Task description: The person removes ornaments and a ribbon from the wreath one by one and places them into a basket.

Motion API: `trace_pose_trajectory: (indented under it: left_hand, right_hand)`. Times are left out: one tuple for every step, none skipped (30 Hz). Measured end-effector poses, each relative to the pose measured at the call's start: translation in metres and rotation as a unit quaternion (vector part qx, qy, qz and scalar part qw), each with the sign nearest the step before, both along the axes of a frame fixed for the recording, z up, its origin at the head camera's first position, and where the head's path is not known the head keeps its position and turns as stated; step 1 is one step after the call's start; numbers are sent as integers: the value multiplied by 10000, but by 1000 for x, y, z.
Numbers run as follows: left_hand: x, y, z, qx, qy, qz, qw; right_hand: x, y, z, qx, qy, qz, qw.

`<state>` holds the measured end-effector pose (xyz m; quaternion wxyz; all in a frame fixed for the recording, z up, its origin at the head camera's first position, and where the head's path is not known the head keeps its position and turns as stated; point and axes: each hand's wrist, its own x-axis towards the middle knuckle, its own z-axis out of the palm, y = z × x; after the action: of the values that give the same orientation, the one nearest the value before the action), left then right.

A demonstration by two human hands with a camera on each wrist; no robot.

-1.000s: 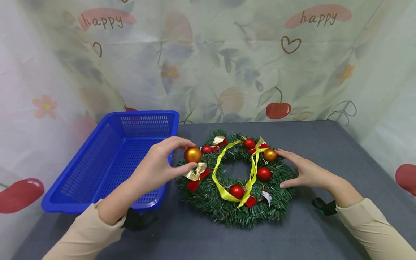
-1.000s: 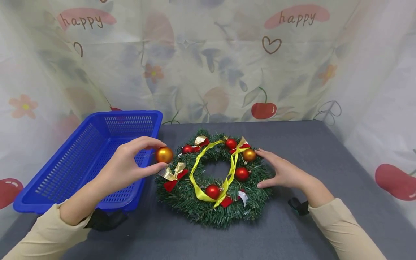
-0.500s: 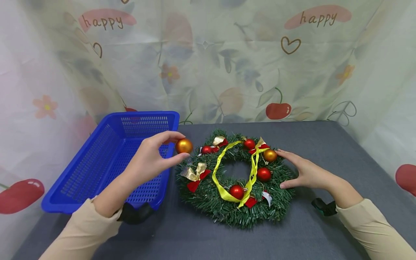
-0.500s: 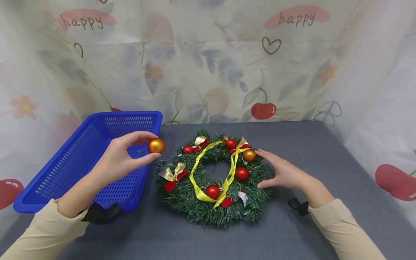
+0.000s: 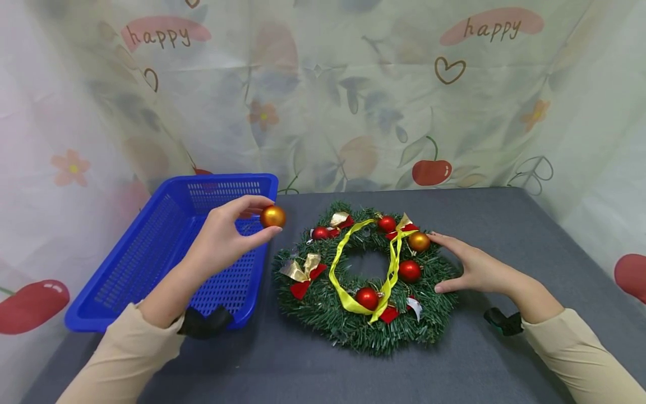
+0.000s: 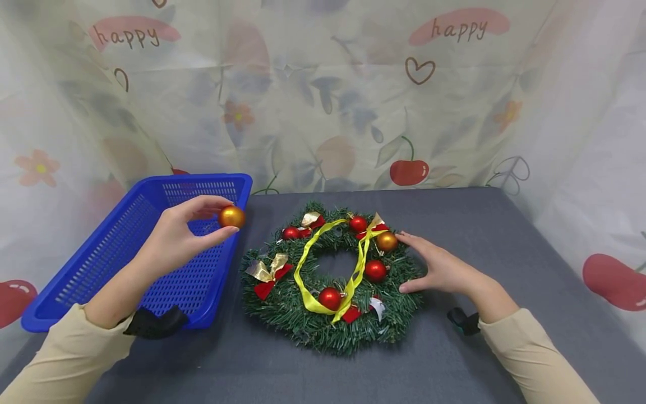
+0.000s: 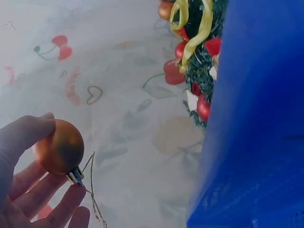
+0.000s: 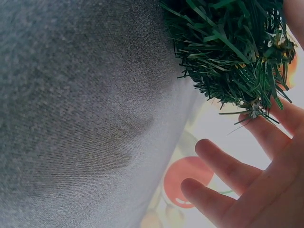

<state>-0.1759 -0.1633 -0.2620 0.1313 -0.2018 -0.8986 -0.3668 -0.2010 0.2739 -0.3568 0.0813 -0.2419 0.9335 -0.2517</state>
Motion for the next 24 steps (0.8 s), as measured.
trace_pose_trajectory:
  left_hand:
    - [-1,-1,0,5,-14,24,10000]
    - [-2,-2,0,12,-27,45,10000]
    - [-3,-3,-1,15,-25,65,10000]
    - [-5,-5,-1,14,-26,84,10000]
    - [-6,-6,-1,10,-34,104,9999]
    - [-7,-7,-1,4,-46,125,9999]
    - [-8,-8,-2,-9,-61,150,9999]
    - [-10,-10,-2,-19,-73,170,9998]
    - [-11,-11,-2,-30,-87,193,9998]
    - [-12,-13,-2,-34,-101,211,9997]
    - [-13,-14,-2,-39,-117,233,9997]
    - [-14,-15,-3,-40,-128,248,9996]
    - [-15,-17,-3,-42,-136,260,9996]
    - [-16,-18,-3,-38,-142,278,9995]
    - [-17,-20,-3,-32,-158,298,9994]
    - [-19,-21,-3,-31,-160,313,9994]
    - [-20,-23,-3,-39,-158,334,9993]
    - [-21,-24,-3,-47,-152,349,9993]
    - [-22,-25,-3,-56,-142,371,9992]
    - [-23,-26,-3,-58,-131,390,9991]
    - [-24,-27,-3,-54,-124,407,9991]
    - [-25,-29,-4,-60,-106,422,9990]
    - [-26,-30,-4,-60,-101,438,9990]
    - [-26,-30,-4,-51,-103,449,9989]
  right_hand:
    - [0,0,0,2,1,3,10000]
    - [0,0,0,1,-5,7,10000]
    - [0,0,0,3,-4,8,10000]
    - [0,0,1,8,-3,8,10000]
    - [0,-1,1,14,0,7,10000]
    - [0,-1,1,19,-2,6,10000]
    - [0,-1,1,22,-3,3,10000]
    - [0,-1,1,21,-6,-1,10000]
    - [0,-1,1,26,-6,-4,10000]
    - [0,-1,1,28,-9,-6,10000]
    - [1,-1,1,26,-17,-8,10000]
    - [1,-1,1,24,-23,-11,10000]
    - [1,-1,1,23,-24,-13,10000]
    - [1,-1,1,23,-27,-14,10000]
    - [1,-1,2,29,-26,-15,10000]
    - [1,0,2,31,-26,-16,10000]
    - [1,0,2,33,-26,-17,10000]
    - [1,0,2,35,-25,-19,10000]
    - [1,0,2,40,-28,-18,10000]
    - [1,0,2,42,-33,-18,10000]
    - [1,0,2,42,-38,-20,10000]
    - [1,0,2,44,-43,-22,10000]
    - [1,0,2,46,-45,-26,10000]
    - [1,0,2,49,-47,-26,10000]
